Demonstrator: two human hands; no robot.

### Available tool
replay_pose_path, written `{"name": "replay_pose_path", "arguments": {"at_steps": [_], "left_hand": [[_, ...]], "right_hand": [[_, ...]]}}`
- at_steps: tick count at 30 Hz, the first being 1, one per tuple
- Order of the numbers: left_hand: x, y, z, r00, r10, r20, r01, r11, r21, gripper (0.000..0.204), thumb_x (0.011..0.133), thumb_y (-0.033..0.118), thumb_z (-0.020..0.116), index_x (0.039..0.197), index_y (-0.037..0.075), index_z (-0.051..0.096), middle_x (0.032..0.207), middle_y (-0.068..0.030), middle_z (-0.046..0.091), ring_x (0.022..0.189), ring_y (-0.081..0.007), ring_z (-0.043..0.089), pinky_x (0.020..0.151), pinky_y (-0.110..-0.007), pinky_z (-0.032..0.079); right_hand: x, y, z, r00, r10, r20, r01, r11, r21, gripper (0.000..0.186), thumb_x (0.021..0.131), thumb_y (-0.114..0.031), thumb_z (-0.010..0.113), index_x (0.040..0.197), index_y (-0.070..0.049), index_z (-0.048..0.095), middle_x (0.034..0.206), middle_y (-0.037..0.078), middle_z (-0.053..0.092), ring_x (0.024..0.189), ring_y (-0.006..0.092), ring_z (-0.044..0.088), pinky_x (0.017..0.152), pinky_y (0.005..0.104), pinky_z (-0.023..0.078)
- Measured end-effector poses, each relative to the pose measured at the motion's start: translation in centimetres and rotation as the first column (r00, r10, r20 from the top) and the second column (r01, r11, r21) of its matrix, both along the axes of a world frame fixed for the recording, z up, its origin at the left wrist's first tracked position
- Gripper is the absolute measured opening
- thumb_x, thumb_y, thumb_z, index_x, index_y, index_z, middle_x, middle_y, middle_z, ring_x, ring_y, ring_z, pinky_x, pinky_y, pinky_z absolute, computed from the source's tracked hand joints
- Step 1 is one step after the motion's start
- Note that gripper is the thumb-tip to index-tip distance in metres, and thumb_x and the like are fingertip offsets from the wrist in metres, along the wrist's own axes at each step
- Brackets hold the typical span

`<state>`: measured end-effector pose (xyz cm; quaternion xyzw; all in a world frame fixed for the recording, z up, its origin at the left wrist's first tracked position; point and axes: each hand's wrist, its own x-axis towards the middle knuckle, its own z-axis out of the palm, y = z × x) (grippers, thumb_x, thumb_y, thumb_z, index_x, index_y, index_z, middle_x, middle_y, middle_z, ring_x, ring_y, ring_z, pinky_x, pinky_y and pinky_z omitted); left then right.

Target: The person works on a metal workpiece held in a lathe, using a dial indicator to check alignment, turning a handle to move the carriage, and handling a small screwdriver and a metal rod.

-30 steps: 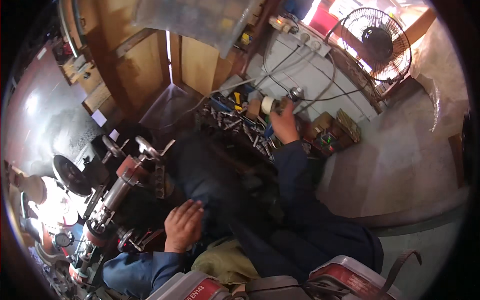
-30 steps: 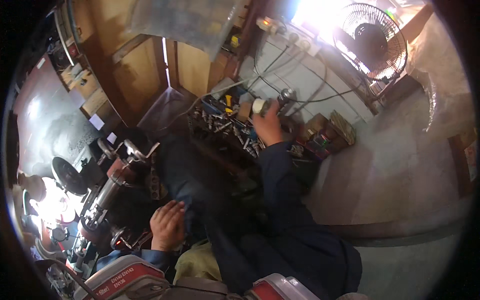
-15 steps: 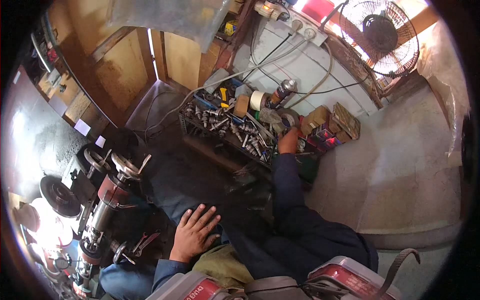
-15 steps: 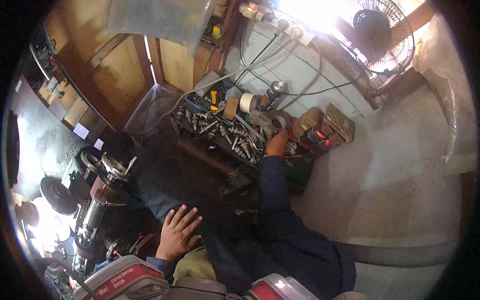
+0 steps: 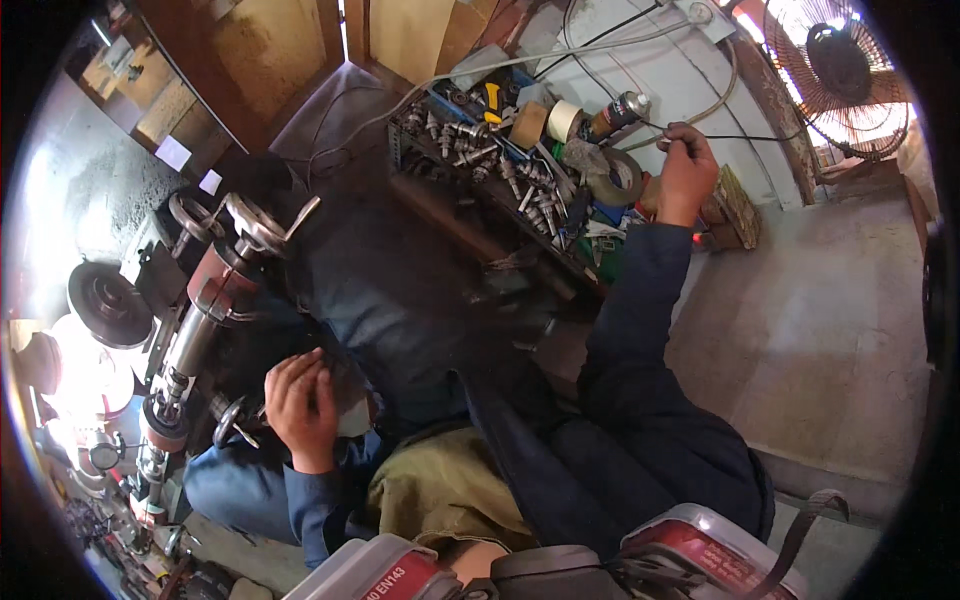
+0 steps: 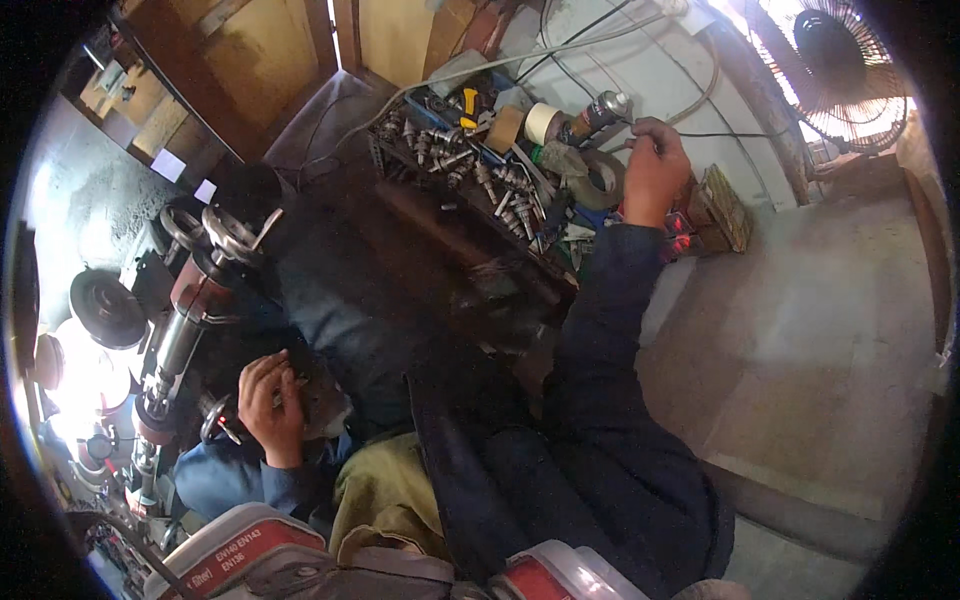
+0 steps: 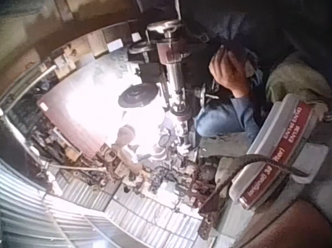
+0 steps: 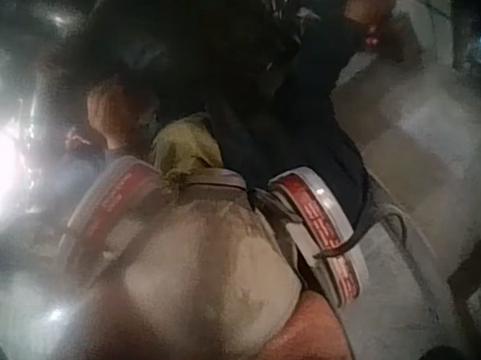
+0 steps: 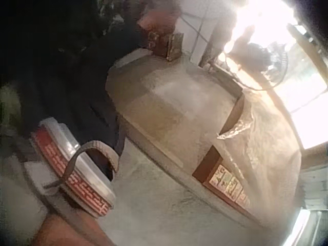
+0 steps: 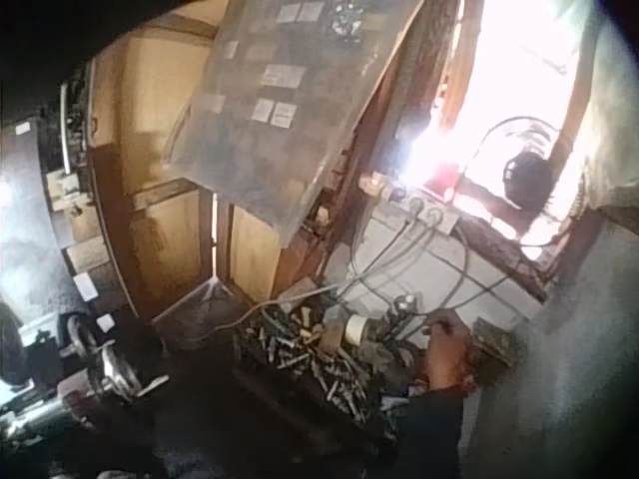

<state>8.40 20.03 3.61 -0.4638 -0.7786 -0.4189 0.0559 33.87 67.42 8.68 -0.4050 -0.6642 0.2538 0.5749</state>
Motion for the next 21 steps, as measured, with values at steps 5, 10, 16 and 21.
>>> {"name": "replay_pose_path", "arguments": {"at_steps": [5, 10, 16, 21], "left_hand": [[-0.5, -1.7, -2.5, 0.975, -0.017, 0.223, 0.043, 0.993, -0.112, 0.015, 0.078, 0.004, 0.071, 0.071, 0.0, 0.059, 0.079, -0.0115, 0.066, 0.074, -0.0287, 0.062, 0.068, -0.038, 0.047], [-0.4, -1.2, -4.3, 0.963, -0.076, 0.26, 0.134, 0.968, -0.213, 0.019, 0.076, 0.008, 0.074, 0.067, -0.001, 0.06, 0.075, -0.0136, 0.064, 0.072, -0.0321, 0.06, 0.065, -0.04, 0.046], [-0.6, -0.8, -4.2, 0.962, -0.082, 0.26, 0.148, 0.959, -0.244, 0.017, 0.076, 0.012, 0.075, 0.071, 0.0, 0.064, 0.076, -0.0137, 0.065, 0.073, -0.0326, 0.061, 0.068, -0.041, 0.047], [-1.0, -0.7, -3.4, 0.964, -0.081, 0.254, 0.146, 0.957, -0.25, 0.015, 0.076, 0.012, 0.075, 0.074, 0.0, 0.065, 0.08, -0.013, 0.067, 0.075, -0.0317, 0.063, 0.071, -0.04, 0.048]], "right_hand": [[-1.8, 0.1, -4.1, 0.732, -0.099, 0.674, 0.147, 0.989, -0.014, 0.018, 0.077, -0.012, 0.067, 0.093, -0.004, 0.069, 0.09, 0.018, 0.069, 0.085, 0.0306, 0.068, 0.075, 0.0406, 0.052], [-1.4, 0.1, -13.5, 0.457, 0.171, 0.873, 0.057, 0.974, -0.221, 0.023, 0.08, -0.017, 0.069, 0.101, -0.006, 0.071, 0.093, 0.019, 0.069, 0.089, 0.035, 0.067, 0.079, 0.043, 0.051], [-2.0, -0.2, -19.0, 0.27, 0.187, 0.945, 0.35, 0.895, -0.277, 0.024, 0.079, -0.01, 0.066, 0.101, 0.0, 0.07, 0.096, 0.024, 0.067, 0.093, 0.0396, 0.065, 0.083, 0.0508, 0.052], [-3.5, -2.6, -16.9, 0.239, 0.259, 0.936, 0.341, 0.88, -0.33, 0.023, 0.086, -0.007, 0.06, 0.107, 0.0, 0.067, 0.108, 0.024, 0.064, 0.095, 0.0429, 0.063, 0.087, 0.051, 0.052]]}}
